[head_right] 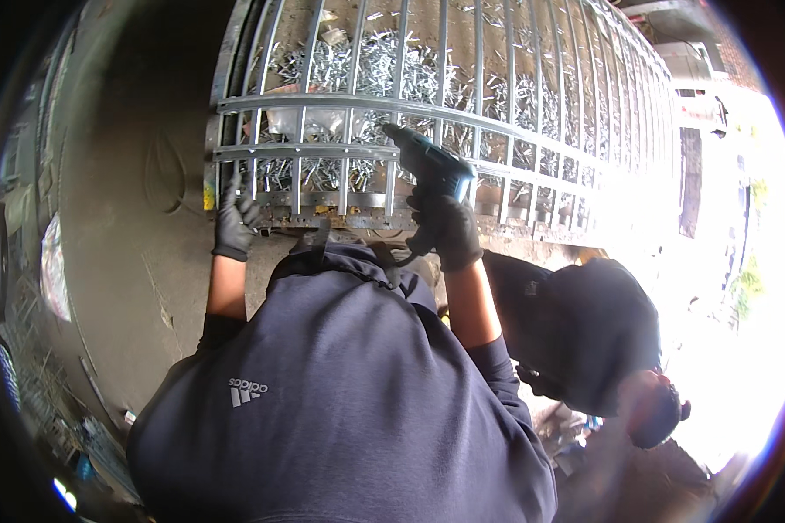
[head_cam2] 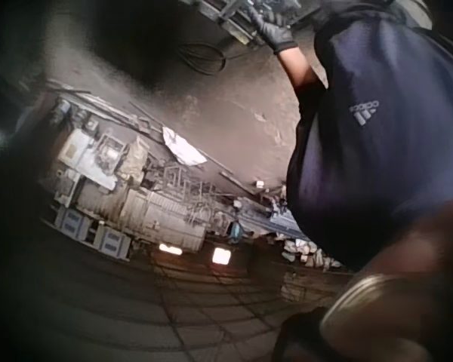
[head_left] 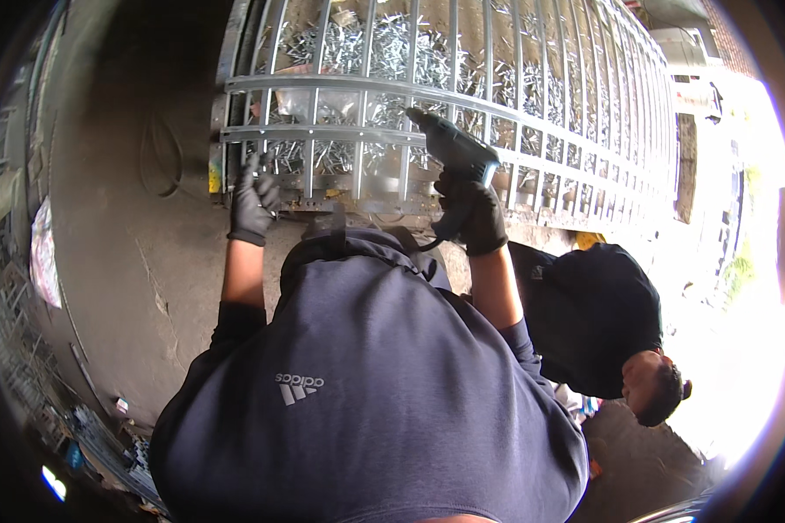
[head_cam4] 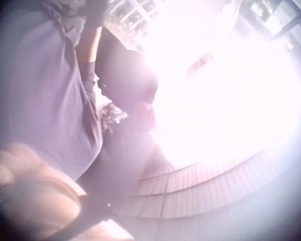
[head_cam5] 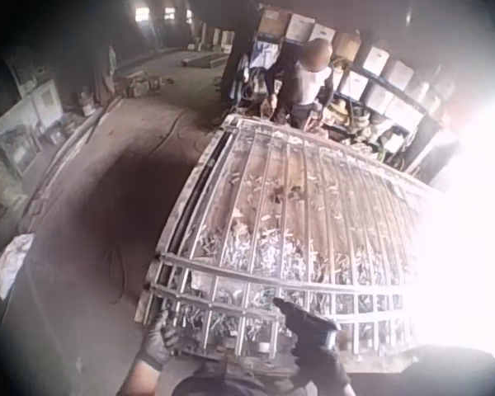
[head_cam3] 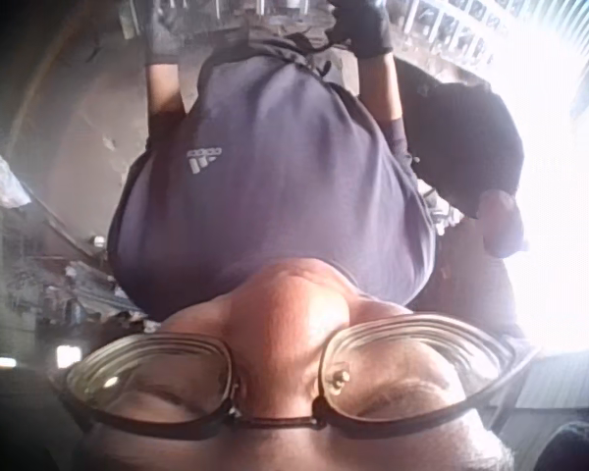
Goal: The person assembles a metal frame by placing a curved metal bar into a grid structure and securing it with a power drill. They repeatedly position the bar and drive screws to fasten it in place.
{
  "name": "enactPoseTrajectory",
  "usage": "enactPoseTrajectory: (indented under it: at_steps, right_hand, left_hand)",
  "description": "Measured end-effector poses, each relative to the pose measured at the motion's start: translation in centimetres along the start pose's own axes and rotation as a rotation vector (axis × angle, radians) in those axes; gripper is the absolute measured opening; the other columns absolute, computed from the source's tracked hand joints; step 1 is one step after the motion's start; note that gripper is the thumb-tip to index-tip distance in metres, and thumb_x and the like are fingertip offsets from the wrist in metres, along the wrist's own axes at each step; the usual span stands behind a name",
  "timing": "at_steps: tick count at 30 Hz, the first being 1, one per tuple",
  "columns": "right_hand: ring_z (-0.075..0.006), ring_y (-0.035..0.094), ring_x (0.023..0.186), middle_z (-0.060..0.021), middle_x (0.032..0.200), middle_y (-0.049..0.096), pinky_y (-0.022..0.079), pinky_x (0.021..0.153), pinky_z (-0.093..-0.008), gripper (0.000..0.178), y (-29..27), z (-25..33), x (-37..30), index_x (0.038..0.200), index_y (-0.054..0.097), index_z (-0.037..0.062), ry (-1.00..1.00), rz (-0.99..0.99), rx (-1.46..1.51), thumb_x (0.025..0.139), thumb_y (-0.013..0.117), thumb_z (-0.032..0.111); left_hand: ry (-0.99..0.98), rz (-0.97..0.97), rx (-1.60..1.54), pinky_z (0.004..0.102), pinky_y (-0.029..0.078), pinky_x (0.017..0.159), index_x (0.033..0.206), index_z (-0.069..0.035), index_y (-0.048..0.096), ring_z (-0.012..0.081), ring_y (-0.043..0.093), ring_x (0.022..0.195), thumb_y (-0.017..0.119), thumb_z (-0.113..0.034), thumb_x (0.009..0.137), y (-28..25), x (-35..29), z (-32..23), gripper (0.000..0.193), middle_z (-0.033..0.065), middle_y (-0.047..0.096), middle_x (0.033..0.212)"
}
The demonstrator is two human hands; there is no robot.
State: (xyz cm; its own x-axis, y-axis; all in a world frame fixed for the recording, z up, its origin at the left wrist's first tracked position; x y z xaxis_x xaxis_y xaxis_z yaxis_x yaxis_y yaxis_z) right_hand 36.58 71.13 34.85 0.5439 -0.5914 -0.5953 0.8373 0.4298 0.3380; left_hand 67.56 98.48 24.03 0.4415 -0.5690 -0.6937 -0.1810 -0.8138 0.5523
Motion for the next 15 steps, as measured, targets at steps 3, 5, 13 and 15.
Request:
enactPoseTrajectory:
  at_steps: [3,5,13,15]
  right_hand:
    - [-0.0181,0.065,0.074,-0.0143,0.094,0.072,0.055,0.062,-0.0308,0.036,0.3,1.8,1.8,0.114,0.066,-0.0052,0.063,-0.084,0.010,0.090,0.061,0.021]
    - [-0.0170,0.065,0.073,-0.0138,0.094,0.072,0.055,0.061,-0.0302,0.036,0.4,3.2,3.0,0.114,0.066,-0.0056,0.168,-0.069,0.008,0.091,0.060,0.022]
    - [-0.0159,0.071,0.096,-0.0099,0.109,0.073,0.057,0.071,-0.0278,0.023,2.3,6.9,8.3,0.117,0.068,-0.0007,-0.126,0.209,-0.610,0.098,0.060,0.009]
    - [-0.0167,0.071,0.100,-0.0087,0.116,0.071,0.057,0.071,-0.0277,0.025,2.9,7.3,9.3,0.122,0.067,0.0015,0.019,0.190,-0.298,0.101,0.059,0.011]
  left_hand:
    - [-0.011,-0.004,-0.212,0.0267,0.017,0.042,0.117,-0.016,0.070,0.0068,0.021,0.043,0.058,-0.051,0.103,-2.2,2.7,-1.5,0.039,-0.0093,0.026,0.057]
    - [-0.024,0.093,-0.385,0.0264,0.018,0.042,0.121,-0.014,0.070,0.0074,0.022,0.044,0.052,-0.047,0.106,-3.1,3.8,-1.6,0.040,-0.0081,0.028,0.058]
    - [0.015,0.279,-0.762,0.0282,0.028,0.046,0.132,-0.012,0.066,0.0084,0.028,0.048,0.050,-0.039,0.107,-4.2,3.7,1.7,0.040,-0.0062,0.031,0.061]
    - [0.005,0.247,-0.749,0.0285,0.028,0.046,0.131,-0.011,0.066,0.0085,0.028,0.048,0.051,-0.039,0.107,-4.3,3.6,2.0,0.039,-0.0060,0.032,0.061]
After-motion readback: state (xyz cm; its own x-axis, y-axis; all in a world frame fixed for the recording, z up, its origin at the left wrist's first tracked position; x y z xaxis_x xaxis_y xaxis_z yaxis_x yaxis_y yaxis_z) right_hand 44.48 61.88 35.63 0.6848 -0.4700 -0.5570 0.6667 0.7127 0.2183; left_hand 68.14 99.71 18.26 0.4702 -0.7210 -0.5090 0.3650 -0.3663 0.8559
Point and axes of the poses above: each hand's wrist, its own x-axis towards the middle knuckle, its own y-axis out of the palm, z = x × y, the point moved 1 cm from there along x, towards the middle knuckle
